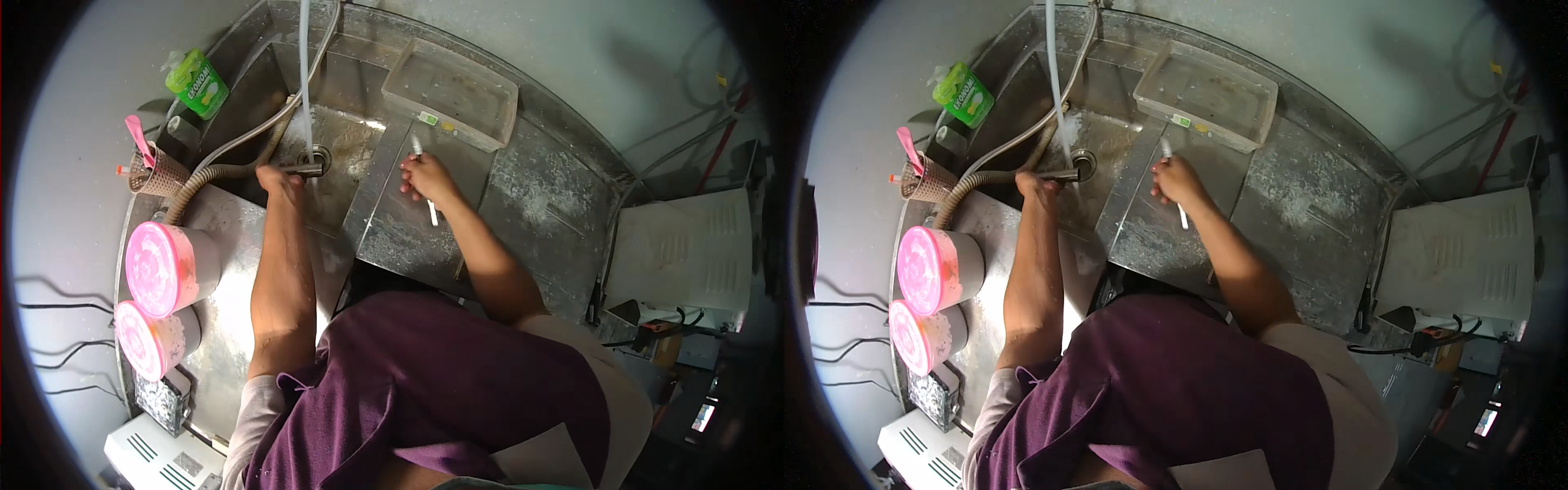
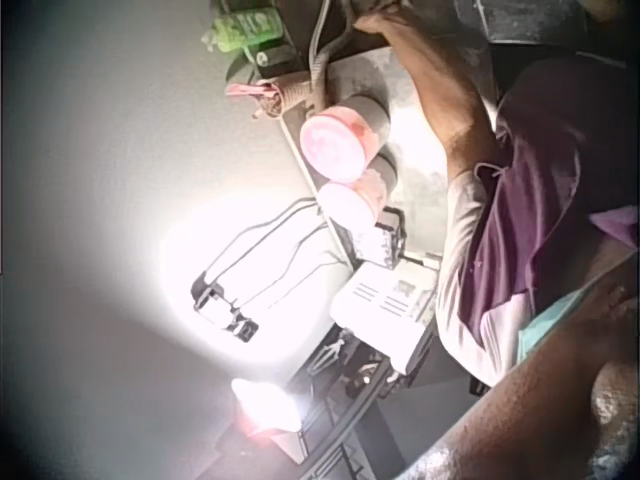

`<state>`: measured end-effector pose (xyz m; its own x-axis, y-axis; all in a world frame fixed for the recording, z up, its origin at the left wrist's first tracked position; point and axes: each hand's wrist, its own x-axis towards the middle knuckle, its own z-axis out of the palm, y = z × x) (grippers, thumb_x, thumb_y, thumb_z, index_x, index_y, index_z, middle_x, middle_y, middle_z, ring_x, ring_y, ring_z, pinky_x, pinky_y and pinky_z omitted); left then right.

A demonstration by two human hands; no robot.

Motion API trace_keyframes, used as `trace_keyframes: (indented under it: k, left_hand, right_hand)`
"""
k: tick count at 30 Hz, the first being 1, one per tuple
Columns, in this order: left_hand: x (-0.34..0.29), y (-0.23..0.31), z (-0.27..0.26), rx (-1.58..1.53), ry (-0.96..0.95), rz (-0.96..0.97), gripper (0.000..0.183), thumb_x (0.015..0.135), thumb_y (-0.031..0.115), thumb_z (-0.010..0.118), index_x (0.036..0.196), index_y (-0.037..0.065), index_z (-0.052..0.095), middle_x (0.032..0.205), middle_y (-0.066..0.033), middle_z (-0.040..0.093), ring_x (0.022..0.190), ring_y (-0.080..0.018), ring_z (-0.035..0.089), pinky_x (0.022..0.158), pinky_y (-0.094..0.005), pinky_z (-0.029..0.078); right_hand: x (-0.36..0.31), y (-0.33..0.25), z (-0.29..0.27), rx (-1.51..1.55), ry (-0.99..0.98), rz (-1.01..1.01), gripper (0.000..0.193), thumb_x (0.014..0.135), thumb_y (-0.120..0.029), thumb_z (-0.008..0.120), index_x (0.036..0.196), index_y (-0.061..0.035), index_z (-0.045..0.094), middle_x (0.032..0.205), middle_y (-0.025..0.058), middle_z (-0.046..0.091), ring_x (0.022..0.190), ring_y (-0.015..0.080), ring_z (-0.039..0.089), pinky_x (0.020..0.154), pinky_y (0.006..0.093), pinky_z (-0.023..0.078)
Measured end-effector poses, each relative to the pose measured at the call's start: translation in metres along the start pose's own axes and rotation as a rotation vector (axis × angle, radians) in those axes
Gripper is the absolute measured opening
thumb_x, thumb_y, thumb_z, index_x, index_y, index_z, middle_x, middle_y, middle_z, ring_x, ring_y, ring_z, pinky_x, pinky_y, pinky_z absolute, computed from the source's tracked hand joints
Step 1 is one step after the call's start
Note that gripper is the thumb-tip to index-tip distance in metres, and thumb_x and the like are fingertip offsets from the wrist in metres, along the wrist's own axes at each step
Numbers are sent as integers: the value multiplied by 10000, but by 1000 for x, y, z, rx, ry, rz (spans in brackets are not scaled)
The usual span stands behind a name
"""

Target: The person operates a pressing machine to process a mold, then moves to a sink to wash a metal cylinder and scrape residue from its interior using a tool.

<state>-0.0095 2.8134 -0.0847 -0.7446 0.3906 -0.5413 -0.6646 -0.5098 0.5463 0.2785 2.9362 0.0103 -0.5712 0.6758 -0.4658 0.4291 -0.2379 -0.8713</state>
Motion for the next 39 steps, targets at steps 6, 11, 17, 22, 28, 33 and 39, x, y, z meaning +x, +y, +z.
trace_keyframes:
  k: [6,11,17,22,28,33,39]
  left_hand:
    - [-29,-35,7,-48,93,-115,307,965,343,419,1035,49,477,784,-126,526,667,-286,525,623,-456,490]
    - [-39,-36,15,170,10,-176,451,1016,481,357,881,61,453,674,-80,456,558,-230,464,510,-368,436]
    - [-32,-33,22,209,36,-357,454,1022,464,359,980,30,484,760,-135,519,633,-287,507,578,-439,471]
    - [-28,-34,23,177,73,-234,398,1022,411,415,1088,22,465,800,-143,551,653,-265,531,591,-436,479]
    - [-8,-45,11,233,164,-354,464,1008,483,409,1042,26,485,751,-122,519,623,-248,507,579,-393,467]
    - [-18,-48,17,186,214,-369,476,1009,485,355,1044,25,471,805,-117,509,670,-252,504,610,-410,463]
    - [-28,-35,28,137,74,-385,285,961,313,401,1075,58,461,896,-126,539,762,-268,534,683,-440,463]
  right_hand:
    - [71,-52,28,376,-206,-66,234,922,-150,537,1124,-42,585,892,78,667,731,162,677,517,253,459]
    - [113,-145,23,49,-134,-462,178,901,-163,556,966,-50,677,832,56,672,599,131,596,531,264,452]
    - [210,-244,-15,-529,576,-910,370,874,-369,591,1014,-33,659,863,188,696,851,375,673,739,450,521]
    - [179,-288,-6,-882,344,-848,466,757,-322,749,1119,-50,637,1112,164,671,1026,360,637,881,428,502]
    - [210,-268,-9,-977,448,-1017,398,808,-288,711,1091,-22,623,1038,206,671,995,364,640,848,456,508]
    - [205,-273,-8,-1017,388,-914,305,862,-291,654,1018,-29,640,945,184,678,893,372,650,780,467,509]
    - [212,-262,-17,-857,576,-1009,390,918,-368,579,1121,-35,585,937,194,672,862,372,648,733,483,506]
